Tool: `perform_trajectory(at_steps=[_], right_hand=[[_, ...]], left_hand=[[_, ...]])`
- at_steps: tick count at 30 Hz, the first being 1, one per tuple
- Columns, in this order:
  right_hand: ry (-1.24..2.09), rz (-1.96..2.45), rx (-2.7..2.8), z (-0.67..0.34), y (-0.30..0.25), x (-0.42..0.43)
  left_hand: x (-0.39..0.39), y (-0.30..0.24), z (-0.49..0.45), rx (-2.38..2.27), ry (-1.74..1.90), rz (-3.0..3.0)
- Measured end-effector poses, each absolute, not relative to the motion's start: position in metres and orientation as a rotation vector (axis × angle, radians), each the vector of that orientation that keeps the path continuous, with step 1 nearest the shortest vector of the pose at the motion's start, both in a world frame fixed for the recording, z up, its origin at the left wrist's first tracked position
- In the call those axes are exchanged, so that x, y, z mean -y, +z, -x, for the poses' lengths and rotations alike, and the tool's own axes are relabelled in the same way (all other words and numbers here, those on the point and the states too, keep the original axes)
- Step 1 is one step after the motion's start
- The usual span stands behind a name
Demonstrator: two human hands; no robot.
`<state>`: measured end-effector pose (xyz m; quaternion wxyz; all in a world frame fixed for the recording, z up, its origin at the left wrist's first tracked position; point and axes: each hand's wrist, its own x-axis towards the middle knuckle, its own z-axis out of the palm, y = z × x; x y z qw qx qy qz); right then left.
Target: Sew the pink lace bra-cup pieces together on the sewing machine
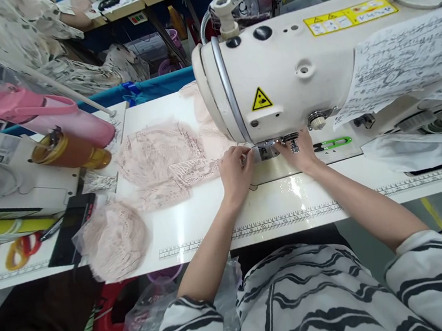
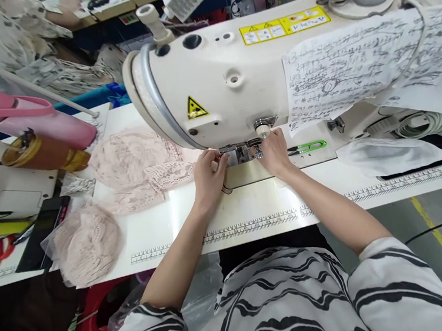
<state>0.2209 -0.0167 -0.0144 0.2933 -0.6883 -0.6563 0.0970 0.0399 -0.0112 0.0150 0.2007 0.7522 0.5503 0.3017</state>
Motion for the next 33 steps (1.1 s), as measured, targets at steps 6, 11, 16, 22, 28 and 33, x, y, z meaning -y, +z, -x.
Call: perform_trajectory(at_steps=[6,11,16,22,28,33], right_hand=[[0.222,1.836,1.743,-0.220,-0.012,0.018],[0.254,1.803,1.727,-0.220,-0.007,0.018],[0.245,1.735,1.722,-0.219,-0.004,0.020],[0.186,1.719,1.680,-0.220,-0.003,0.023],[0.493,1.664,1.761,-0.217,0.005,0.029],[0.488,1.685,1.851,-0.227,0.017,0.038]], left_hand=[[0.010,0.013,-0.040,-1.544,0.838,-2.114],[0.010,0.014,-0.040,-1.546,0.840,-2.114],[0.011,0.015,-0.039,-1.535,0.843,-2.133],[0.016,0.012,-0.040,-1.466,0.776,-2.291],[0.015,0.001,-0.050,-1.404,0.715,-2.472],[0.012,0.001,-0.049,-1.465,0.757,-2.489]])
